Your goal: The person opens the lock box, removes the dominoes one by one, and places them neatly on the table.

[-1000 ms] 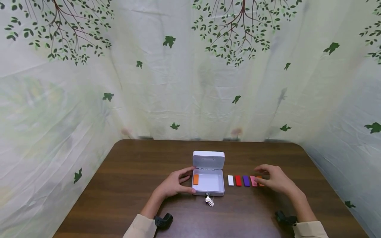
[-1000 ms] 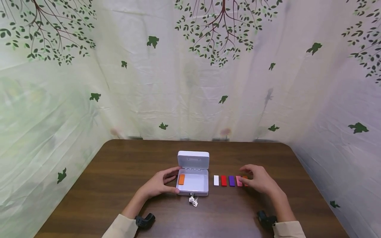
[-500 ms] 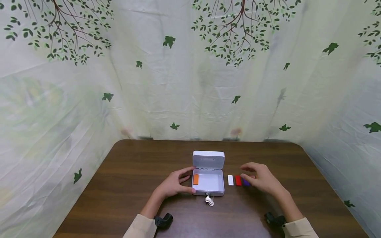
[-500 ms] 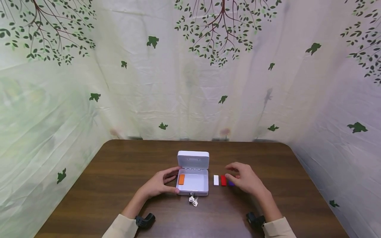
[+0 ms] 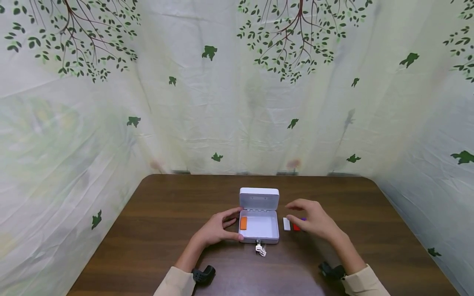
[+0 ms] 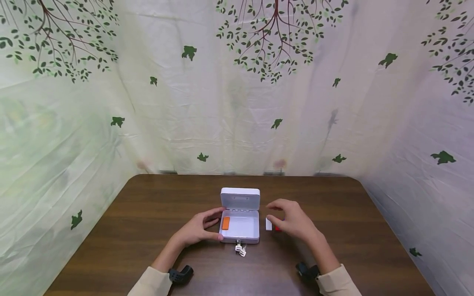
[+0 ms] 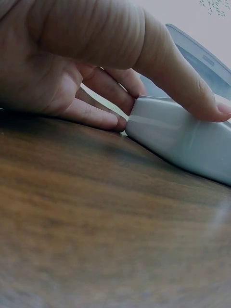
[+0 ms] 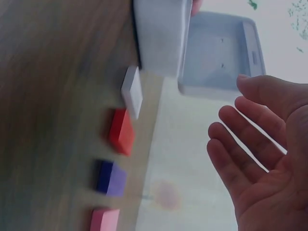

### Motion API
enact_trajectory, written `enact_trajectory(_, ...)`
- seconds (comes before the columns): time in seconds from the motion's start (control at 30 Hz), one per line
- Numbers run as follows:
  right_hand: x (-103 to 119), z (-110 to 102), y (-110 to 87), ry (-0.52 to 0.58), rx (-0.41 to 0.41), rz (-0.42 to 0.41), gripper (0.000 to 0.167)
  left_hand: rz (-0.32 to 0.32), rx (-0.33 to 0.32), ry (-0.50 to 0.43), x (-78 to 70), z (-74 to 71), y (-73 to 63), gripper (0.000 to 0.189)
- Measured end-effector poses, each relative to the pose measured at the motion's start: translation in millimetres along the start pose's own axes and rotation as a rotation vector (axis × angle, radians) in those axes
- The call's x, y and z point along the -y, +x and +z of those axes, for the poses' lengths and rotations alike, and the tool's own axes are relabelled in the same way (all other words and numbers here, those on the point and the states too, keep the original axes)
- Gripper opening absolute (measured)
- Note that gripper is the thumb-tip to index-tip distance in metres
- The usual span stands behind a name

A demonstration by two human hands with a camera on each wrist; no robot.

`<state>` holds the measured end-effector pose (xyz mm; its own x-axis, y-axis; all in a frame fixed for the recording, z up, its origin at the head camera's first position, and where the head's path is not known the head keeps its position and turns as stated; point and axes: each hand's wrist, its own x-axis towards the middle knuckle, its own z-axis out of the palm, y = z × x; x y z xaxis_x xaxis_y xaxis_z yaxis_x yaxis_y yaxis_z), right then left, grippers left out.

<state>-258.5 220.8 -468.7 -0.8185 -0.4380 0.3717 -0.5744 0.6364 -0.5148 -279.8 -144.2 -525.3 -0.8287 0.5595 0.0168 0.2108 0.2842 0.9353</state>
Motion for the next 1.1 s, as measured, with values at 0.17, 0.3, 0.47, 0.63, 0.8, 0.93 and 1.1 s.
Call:
enact_trajectory(0.17,10,6,8.9,0.012,0.0,-0.062,0.025,0.004,-0.005,0.001,0.2,-0.8,0.4,0.091)
enact_trajectory(0.3,17,12,14.4,0.01,0.024,-0.071,0.026,0.007,-0.005,0.002,0.1,-1.0,0.8,0.091)
enact_trajectory(0.47,25,19,19.6,0.039,0.053,-0.075,0.026,0.008,-0.002,-0.004,0.5,-0.4,0.9,0.091)
enact_trajectory(0.63,31,27,26.3,0.053,0.094,-0.041,0.028,0.006,-0.005,-0.005,2.0,-0.4,0.9,0.091)
enact_trajectory(0.8,38,34,34.2,0.048,0.128,-0.019,0.031,0.002,-0.008,-0.005,2.0,-0.4,0.6,0.091)
enact_trajectory(0.93,40,43,39.2,0.052,0.122,-0.04,0.03,0.001,-0.007,-0.01,1.4,-0.2,0.3,0.092)
enact_trajectory(1.1,42,54,43.3,0.08,0.127,-0.044,0.032,0.01,-0.002,-0.019,1.4,0.3,0.4,0.093)
